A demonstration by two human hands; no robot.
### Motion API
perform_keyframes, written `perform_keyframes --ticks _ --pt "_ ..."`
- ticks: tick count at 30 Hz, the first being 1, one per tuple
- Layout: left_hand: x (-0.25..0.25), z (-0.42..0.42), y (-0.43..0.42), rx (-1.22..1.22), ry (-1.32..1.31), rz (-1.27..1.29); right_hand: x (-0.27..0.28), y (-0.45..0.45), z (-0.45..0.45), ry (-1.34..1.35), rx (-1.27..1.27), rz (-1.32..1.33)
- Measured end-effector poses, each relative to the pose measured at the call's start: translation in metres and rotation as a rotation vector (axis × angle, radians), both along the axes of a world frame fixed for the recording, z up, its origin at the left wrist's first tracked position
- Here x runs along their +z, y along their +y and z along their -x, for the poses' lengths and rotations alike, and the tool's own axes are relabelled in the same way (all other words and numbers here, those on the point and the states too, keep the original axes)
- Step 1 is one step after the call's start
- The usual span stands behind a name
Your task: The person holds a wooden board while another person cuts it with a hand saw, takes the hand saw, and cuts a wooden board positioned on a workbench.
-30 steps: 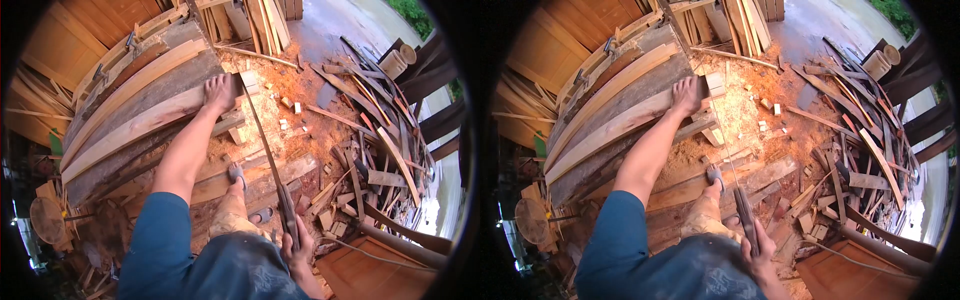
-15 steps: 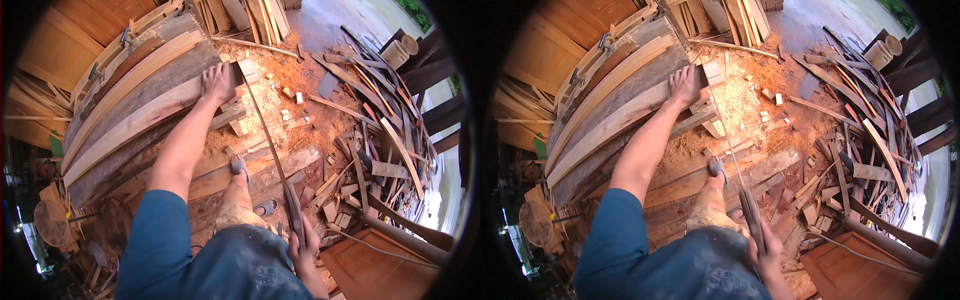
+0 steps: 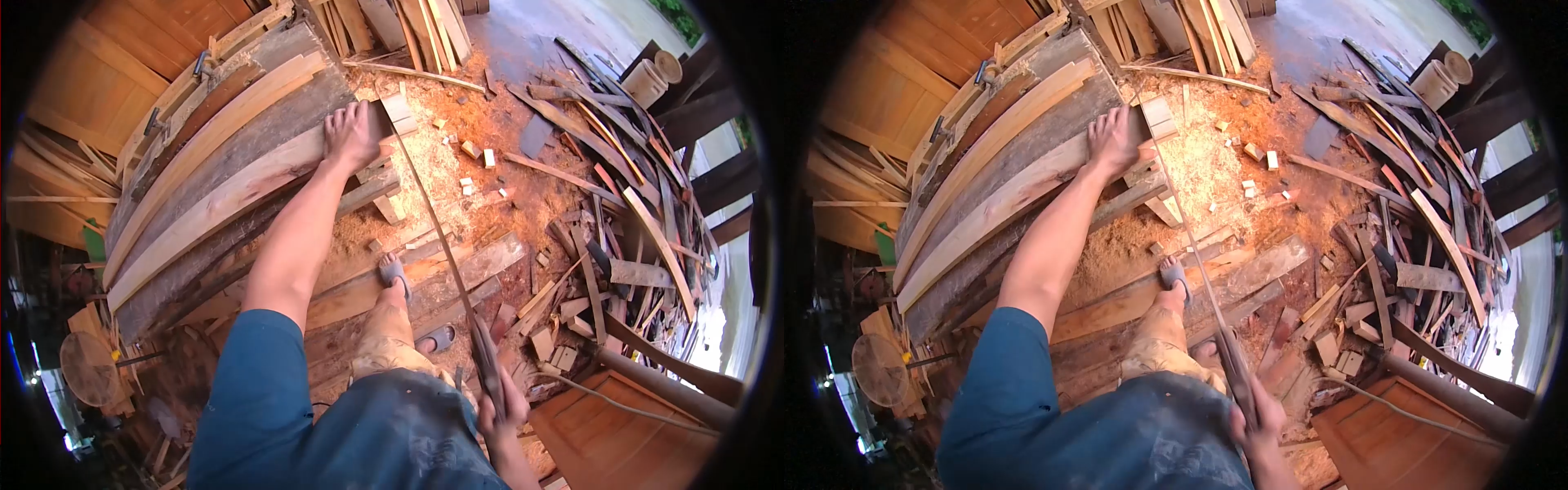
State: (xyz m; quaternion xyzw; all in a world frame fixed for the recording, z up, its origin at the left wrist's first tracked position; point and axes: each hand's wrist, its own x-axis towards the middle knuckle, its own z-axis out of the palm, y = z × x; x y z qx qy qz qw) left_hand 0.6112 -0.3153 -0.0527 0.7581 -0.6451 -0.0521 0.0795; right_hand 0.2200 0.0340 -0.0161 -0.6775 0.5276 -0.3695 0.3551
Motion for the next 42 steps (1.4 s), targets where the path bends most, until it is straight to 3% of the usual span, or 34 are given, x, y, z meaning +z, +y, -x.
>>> perform_keyframes --ticks 2,5,6,7,8,12,15,16,18,20,23,26,28,29,32,35,36,38,40,42 --pt "-0.005 -0.003 -0.001 -0.011 -0.023 0.019 0.028 -0.016 -0.006 0.024 0.037 0.027" --pt "-0.02 -0.003 -0.003 0.018 -0.037 0.102 -0.013 -0.125 -0.087 -0.026 -0.034 0.234" --pt "-0.013 -0.003 -0.004 0.023 -0.012 0.08 -0.013 -0.166 -0.122 -0.114 -0.02 0.152" --pt "-0.006 -0.004 -0.005 0.02 0.003 0.052 -0.012 -0.196 -0.151 -0.119 -0.062 0.237" --pt "-0.004 -0.003 -0.002 0.006 0.022 0.002 0.001 -0.205 -0.162 -0.134 -0.08 0.11" --pt "-0.007 0.0 -0.001 0.023 -0.024 0.031 -0.019 -0.122 -0.102 -0.046 -0.077 0.143" --pt "-0.01 0.001 0.002 -0.008 -0.048 0.136 0.023 -0.014 -0.015 0.087 0.024 0.015" --pt "-0.011 0.001 0.003 0.005 -0.054 0.162 0.006 0.02 0.012 -0.039 -0.009 -0.03" --pt "-0.005 0.002 0.0 0.017 -0.005 0.063 0.036 -0.044 -0.027 -0.096 0.004 0.097" --pt "-0.005 0.001 0.001 0.029 0.037 0.015 -0.026 -0.131 -0.088 -0.068 -0.052 0.212" --pt "-0.017 -0.007 -0.006 0.016 0.064 0.047 0.014 -0.227 -0.175 -0.155 -0.034 0.053" --pt "0.002 0.003 0.002 0.027 0.023 0.021 -0.004 -0.19 -0.147 -0.202 -0.041 0.056" --pt "-0.005 -0.004 -0.002 0.002 -0.024 0.052 -0.013 -0.107 -0.079 -0.036 -0.025 0.147" --pt "-0.007 -0.003 -0.001 -0.004 -0.027 0.081 0.006 -0.063 -0.045 0.096 0.018 0.096" --pt "-0.012 -0.003 -0.001 0.014 -0.039 0.1 0.022 0.011 0.012 0.077 0.002 0.139" --pt "0.0 0.004 0.001 0.027 0.008 -0.005 -0.009 -0.108 -0.066 0.067 -0.037 0.199" --pt "-0.003 0.0 -0.001 0.009 0.017 0.005 -0.027 -0.156 -0.105 -0.088 -0.032 0.2" --pt "-0.012 -0.005 -0.005 0.012 0.08 0.018 0.018 -0.22 -0.165 -0.115 -0.058 0.02" --pt "-0.014 0.0 -0.001 0.014 0.012 0.073 0.016 -0.215 -0.162 -0.136 -0.077 0.047" --pt "-0.012 -0.003 0.001 0.024 -0.023 0.109 0.004 -0.156 -0.123 -0.154 -0.093 0.018"
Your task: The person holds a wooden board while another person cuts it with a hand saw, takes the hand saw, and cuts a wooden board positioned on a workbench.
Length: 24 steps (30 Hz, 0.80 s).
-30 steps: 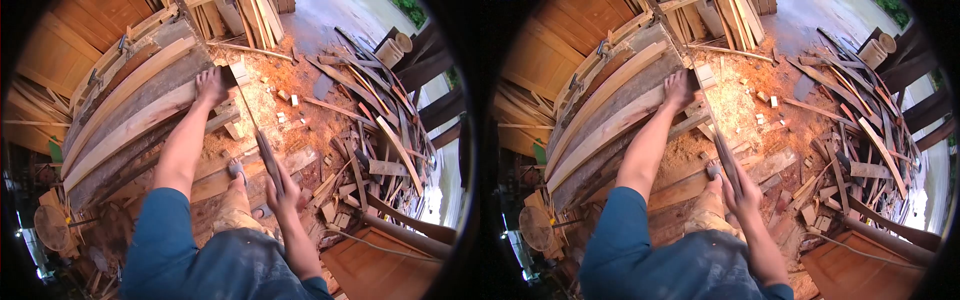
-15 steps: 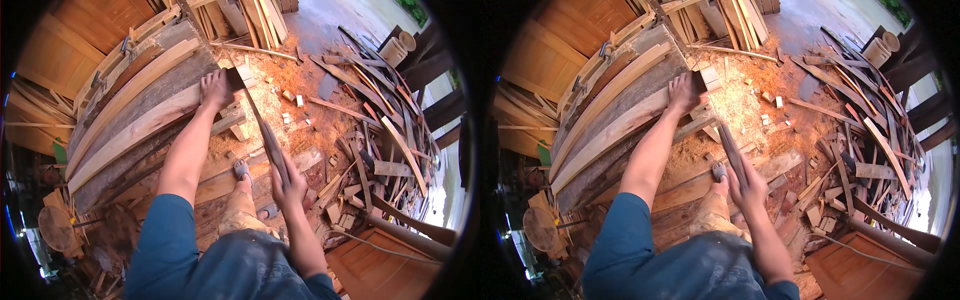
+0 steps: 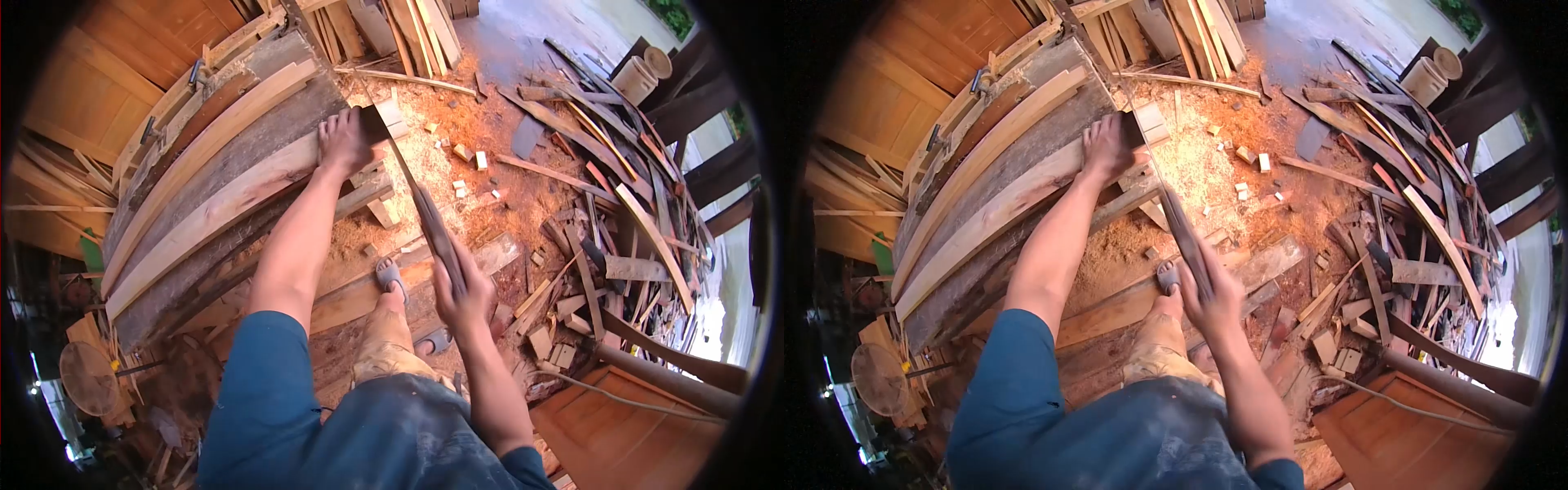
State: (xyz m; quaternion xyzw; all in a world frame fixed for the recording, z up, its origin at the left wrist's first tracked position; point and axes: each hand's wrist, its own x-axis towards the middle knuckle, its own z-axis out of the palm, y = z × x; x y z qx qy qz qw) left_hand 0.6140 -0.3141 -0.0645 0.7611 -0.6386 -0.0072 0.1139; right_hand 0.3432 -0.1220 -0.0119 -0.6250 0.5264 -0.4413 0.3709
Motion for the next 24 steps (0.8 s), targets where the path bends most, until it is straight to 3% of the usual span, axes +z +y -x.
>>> perform_keyframes --ticks 2,3,4,7,9,10,12,15,17,18,20,22,24 --pt "0.004 0.002 0.0 -0.023 -0.003 -0.012 -0.004 0.084 0.063 0.172 0.03 0.065" --pt "0.004 0.005 0.002 -0.007 -0.012 -0.003 -0.008 0.136 0.1 0.222 0.051 -0.082" --pt "-0.001 0.004 0.002 -0.013 -0.012 -0.005 0.007 0.167 0.124 0.286 0.06 0.019" --pt "0.001 0.001 0.0 -0.031 -0.01 0.03 0.026 0.133 0.11 0.142 0.049 0.073" --pt "-0.002 0.0 -0.002 -0.027 0.022 -0.032 -0.013 0.049 0.053 0.248 0.049 0.028" --pt "0.001 0.0 -0.004 -0.024 0.029 -0.057 -0.019 -0.001 0.013 0.063 0.063 0.082" --pt "0.005 0.003 0.005 -0.018 0.037 -0.089 -0.004 -0.067 -0.045 0.005 0.008 0.068" --pt "0.005 0.005 -0.001 -0.009 0.003 -0.022 0.002 -0.04 -0.03 0.029 0.013 0.1" --pt "0.001 0.001 -0.003 -0.021 -0.024 0.006 -0.002 0.032 0.024 0.015 0.021 -0.088" --pt "0.005 0.001 0.0 -0.056 0.009 -0.002 -0.002 0.073 0.056 0.13 0.045 0.026" --pt "0.003 0.003 -0.001 -0.047 -0.02 0.015 0.023 0.151 0.114 0.261 0.09 -0.024" --pt "-0.004 -0.002 -0.003 -0.052 -0.036 0.034 0.036 0.149 0.126 0.263 0.087 0.028" --pt "-0.011 -0.003 -0.004 -0.056 -0.054 0.108 0.037 0.073 0.075 0.201 0.066 0.05"
